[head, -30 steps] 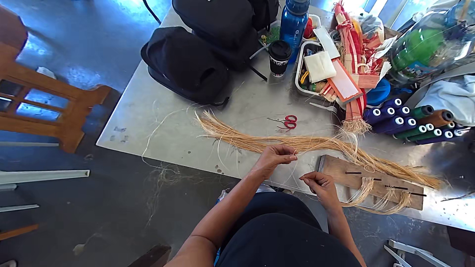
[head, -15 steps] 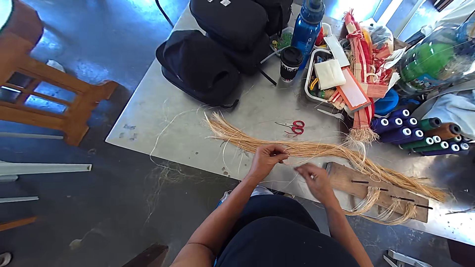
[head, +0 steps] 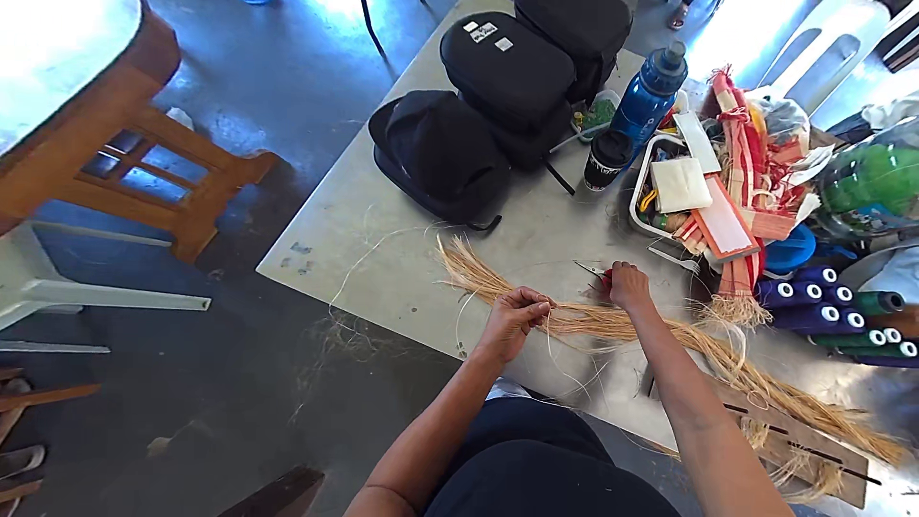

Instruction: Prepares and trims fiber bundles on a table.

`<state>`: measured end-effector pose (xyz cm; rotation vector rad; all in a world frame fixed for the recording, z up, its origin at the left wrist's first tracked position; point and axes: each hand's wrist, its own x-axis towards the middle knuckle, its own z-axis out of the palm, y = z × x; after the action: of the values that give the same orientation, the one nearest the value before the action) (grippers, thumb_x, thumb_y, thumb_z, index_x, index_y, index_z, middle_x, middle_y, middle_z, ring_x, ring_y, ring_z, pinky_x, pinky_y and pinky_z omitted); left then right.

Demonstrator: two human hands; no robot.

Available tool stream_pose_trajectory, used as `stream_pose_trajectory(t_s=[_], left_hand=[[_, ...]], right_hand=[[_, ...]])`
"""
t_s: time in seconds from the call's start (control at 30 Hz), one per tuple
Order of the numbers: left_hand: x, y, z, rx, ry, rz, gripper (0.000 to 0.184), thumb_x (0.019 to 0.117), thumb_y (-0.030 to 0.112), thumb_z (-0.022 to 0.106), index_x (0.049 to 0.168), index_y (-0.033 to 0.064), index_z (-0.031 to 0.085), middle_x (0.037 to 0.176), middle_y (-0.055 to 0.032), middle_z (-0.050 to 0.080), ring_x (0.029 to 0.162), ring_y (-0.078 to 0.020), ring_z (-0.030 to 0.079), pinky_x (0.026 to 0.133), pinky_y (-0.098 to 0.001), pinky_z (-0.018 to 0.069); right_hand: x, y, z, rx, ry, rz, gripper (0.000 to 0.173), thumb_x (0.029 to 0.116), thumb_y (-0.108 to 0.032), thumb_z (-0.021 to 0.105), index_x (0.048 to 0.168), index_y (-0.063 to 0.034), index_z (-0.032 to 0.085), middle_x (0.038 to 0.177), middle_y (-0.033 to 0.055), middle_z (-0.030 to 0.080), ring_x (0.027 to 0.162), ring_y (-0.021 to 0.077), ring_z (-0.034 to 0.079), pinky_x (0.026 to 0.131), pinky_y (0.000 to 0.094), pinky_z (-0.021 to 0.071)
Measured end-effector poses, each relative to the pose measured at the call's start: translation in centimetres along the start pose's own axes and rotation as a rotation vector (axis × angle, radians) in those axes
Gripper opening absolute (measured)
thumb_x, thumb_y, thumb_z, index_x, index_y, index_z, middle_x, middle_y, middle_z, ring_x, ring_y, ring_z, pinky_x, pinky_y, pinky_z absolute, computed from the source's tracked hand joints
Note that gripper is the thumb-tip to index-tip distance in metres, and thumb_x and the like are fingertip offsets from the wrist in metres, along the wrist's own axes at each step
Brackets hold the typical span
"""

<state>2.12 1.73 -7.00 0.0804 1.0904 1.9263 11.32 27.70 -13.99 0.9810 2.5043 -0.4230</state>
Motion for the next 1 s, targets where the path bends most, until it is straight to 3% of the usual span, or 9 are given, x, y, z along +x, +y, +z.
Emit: stream_pose_trajectory(t_s=[0.13, 0.3, 0.37, 0.47, 0.53, 0.6, 0.7, 0.87, 1.0], left_hand=[[0.8, 0.1, 0.6, -0.049, 0.11, -0.034, 0.027, 0.0929, -0.016, 0.054, 0.081, 0.0056, 0.067, 0.083, -0.0068, 0.074, 0.07, -0.0083, 0.068, 0.067, -0.0212, 0.057], [1.8, -0.6, 1.3, -0.129, 0.196, -0.063, 0.023, 0.0958, -0.013, 0.055, 0.083, 0.0033, 0.065, 0.084, -0.0082, 0.073, 0.068, -0.0088, 0.067, 0.068, -0.021, 0.0569], [2.2, -1.0, 1.5, -0.158, 0.217, -0.069, 0.022, 0.0963, -0.012, 0.055, 0.084, 0.0032, 0.064, 0.084, -0.008, 0.072, 0.068, -0.0086, 0.067, 0.067, -0.0206, 0.0568], [2.6, -1.4, 2.1, -0.196, 0.252, -0.089, 0.023, 0.0969, -0.012, 0.055, 0.083, 0.0042, 0.065, 0.083, -0.0075, 0.072, 0.067, -0.0084, 0.066, 0.066, -0.0202, 0.0567], [2.9, -1.6, 2.6, -0.2, 0.273, -0.11, 0.023, 0.0978, -0.01, 0.055, 0.084, 0.0044, 0.064, 0.083, -0.0069, 0.071, 0.066, -0.0083, 0.066, 0.065, -0.0198, 0.0564], [3.2, -2.1, 2.9, -0.197, 0.291, -0.115, 0.019, 0.0987, -0.009, 0.055, 0.086, 0.0038, 0.063, 0.085, -0.0072, 0.071, 0.066, -0.0081, 0.065, 0.064, -0.0192, 0.0559], [3.2, -2.6, 2.4, -0.183, 0.319, -0.085, 0.019, 0.0985, -0.008, 0.055, 0.086, 0.0032, 0.064, 0.085, -0.0076, 0.072, 0.067, -0.0081, 0.066, 0.064, -0.0194, 0.0562], [2.2, -2.8, 0.3, -0.134, 0.302, -0.042, 0.021, 0.098, -0.008, 0.056, 0.085, 0.0058, 0.067, 0.086, -0.006, 0.073, 0.066, -0.007, 0.066, 0.063, -0.0191, 0.056], [0.6, -3.1, -1.1, -0.114, 0.297, -0.044, 0.025, 0.0983, -0.008, 0.054, 0.084, 0.0082, 0.067, 0.087, -0.0045, 0.074, 0.067, -0.0068, 0.067, 0.063, -0.0198, 0.0564]], right_hand=[[-1.4, 1.0, -2.7, 0.04, 0.036, 0.035, 0.029, 0.0955, -0.016, 0.069, 0.113, 0.0077, 0.07, 0.126, 0.0293, 0.063, 0.115, 0.0485, 0.062, 0.092, 0.0668, 0.0482], [-4.6, 2.9, -4.8, 0.23, 0.201, 0.017, 0.028, 0.0945, -0.011, 0.068, 0.113, 0.0096, 0.065, 0.105, 0.0302, 0.068, 0.103, 0.0477, 0.066, 0.09, 0.0654, 0.049], [-6.3, 3.6, -4.6, 0.44, 0.323, -0.074, 0.026, 0.0937, -0.009, 0.069, 0.113, 0.0089, 0.067, 0.099, 0.0247, 0.07, 0.089, 0.0368, 0.069, 0.085, 0.0546, 0.0538], [-8.8, 3.8, -3.0, 0.774, 0.352, -0.216, 0.03, 0.0957, -0.016, 0.069, 0.119, 0.0039, 0.067, 0.085, 0.0069, 0.069, 0.064, 0.008, 0.061, 0.063, 0.0266, 0.053], [-10.1, 3.2, -2.0, 0.921, 0.274, -0.243, 0.025, 0.0951, -0.011, 0.067, 0.114, 0.0055, 0.069, 0.077, 0.0032, 0.069, 0.058, 0.0023, 0.059, 0.056, 0.0211, 0.0525], [-10.6, 2.4, -0.9, 0.806, 0.219, -0.131, 0.022, 0.096, -0.008, 0.067, 0.113, 0.0052, 0.07, 0.082, 0.0102, 0.07, 0.063, 0.0118, 0.065, 0.063, 0.0291, 0.057], [-10.4, 1.9, 1.0, 0.585, 0.264, -0.032, 0.021, 0.0972, -0.006, 0.064, 0.114, 0.0058, 0.071, 0.106, 0.0218, 0.072, 0.09, 0.0296, 0.071, 0.086, 0.0436, 0.0575], [-13.6, 1.2, 2.8, 0.476, 0.644, 0.074, 0.035, 0.0955, -0.01, 0.065, 0.127, 0.0047, 0.066, 0.118, 0.0309, 0.063, 0.082, 0.0384, 0.068, 0.072, 0.0502, 0.0569], [-17.4, 0.7, 4.8, 0.555, 0.722, 0.022, 0.026, 0.0969, -0.012, 0.064, 0.11, 0.009, 0.069, 0.101, 0.026, 0.068, 0.072, 0.0323, 0.067, 0.065, 0.0459, 0.0572]])
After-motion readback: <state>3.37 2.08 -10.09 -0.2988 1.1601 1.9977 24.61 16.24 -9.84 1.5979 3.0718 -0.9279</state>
